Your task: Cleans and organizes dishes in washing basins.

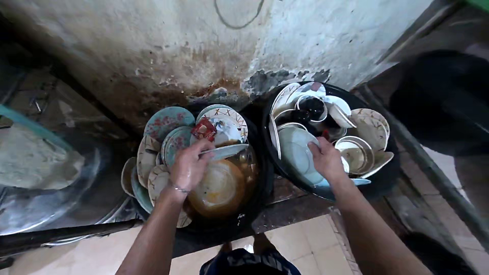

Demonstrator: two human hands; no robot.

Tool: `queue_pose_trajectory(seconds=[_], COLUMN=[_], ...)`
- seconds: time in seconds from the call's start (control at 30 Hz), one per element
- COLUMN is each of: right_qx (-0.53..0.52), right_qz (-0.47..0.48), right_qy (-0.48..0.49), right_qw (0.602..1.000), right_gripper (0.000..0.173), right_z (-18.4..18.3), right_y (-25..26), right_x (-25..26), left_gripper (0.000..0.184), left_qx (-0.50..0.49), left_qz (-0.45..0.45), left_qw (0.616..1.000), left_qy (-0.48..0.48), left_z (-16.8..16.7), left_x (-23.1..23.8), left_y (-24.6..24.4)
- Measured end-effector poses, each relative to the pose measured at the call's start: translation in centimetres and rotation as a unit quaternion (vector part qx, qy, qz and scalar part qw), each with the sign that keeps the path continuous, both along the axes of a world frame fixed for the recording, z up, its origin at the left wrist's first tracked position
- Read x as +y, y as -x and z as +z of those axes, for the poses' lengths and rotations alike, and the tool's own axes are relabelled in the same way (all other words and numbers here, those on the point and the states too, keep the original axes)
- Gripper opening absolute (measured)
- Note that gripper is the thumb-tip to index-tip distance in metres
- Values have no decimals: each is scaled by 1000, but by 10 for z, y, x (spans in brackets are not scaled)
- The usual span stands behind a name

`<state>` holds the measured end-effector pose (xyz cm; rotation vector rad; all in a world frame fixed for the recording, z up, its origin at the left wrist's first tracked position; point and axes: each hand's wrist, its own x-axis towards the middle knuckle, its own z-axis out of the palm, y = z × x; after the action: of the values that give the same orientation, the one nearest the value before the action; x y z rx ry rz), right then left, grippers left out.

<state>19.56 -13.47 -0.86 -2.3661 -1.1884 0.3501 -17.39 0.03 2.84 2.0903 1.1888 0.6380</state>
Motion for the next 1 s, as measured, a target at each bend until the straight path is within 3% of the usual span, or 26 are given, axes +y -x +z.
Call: queue_pose_trajectory(seconds=[0.17,0.23,0.3,0.37,0.4,0.47,0.53,0.63,0.67,0.73,0.87,1.0], right_qx=[-22,-75,-114,-88,-44,68,114,68,61,79,159,221], right_qz=[21,2,23,71,86,77,50,52,58,60,27,-35], right_qy=[144,105,-21,-72,-49,78,211,262,278,285,266,183], right_qw=[989,992,993,991,994,992,969,961,957,953,951,957], right_gripper=[41,38,36,32,32,45,69,84,86,90,92,77], right_z=[-31,-28,-22,-23,-31,-58,-89,-112,-112,-111,-117,-121], right_y=[25,34,59,100,122,158,178,195,199,197,171,151], right_x=[-18,-30,-32,-16,-3,31,66,86,88,89,91,99], left_gripper=[18,16,20,26,29,39,54,66,67,70,59,53], left_qx=[98,81,69,154,192,217,204,120,115,126,202,222], left_qz=[-122,-135,-125,-126,-130,-137,-112,110,187,256,216,163], left_qw=[982,973,972,973,970,966,971,980,964,928,902,894], left_qy=[-106,-167,-188,-119,-76,4,58,114,149,238,314,354], left_z=[-68,-100,-121,-131,-142,-168,-173,-157,-154,-153,-159,-162], left_x=[3,-8,-24,-37,-42,-51,-58,-59,-53,-32,4,20], left_y=[-7,-10,-16,-23,-25,-19,-8,10,16,23,25,31])
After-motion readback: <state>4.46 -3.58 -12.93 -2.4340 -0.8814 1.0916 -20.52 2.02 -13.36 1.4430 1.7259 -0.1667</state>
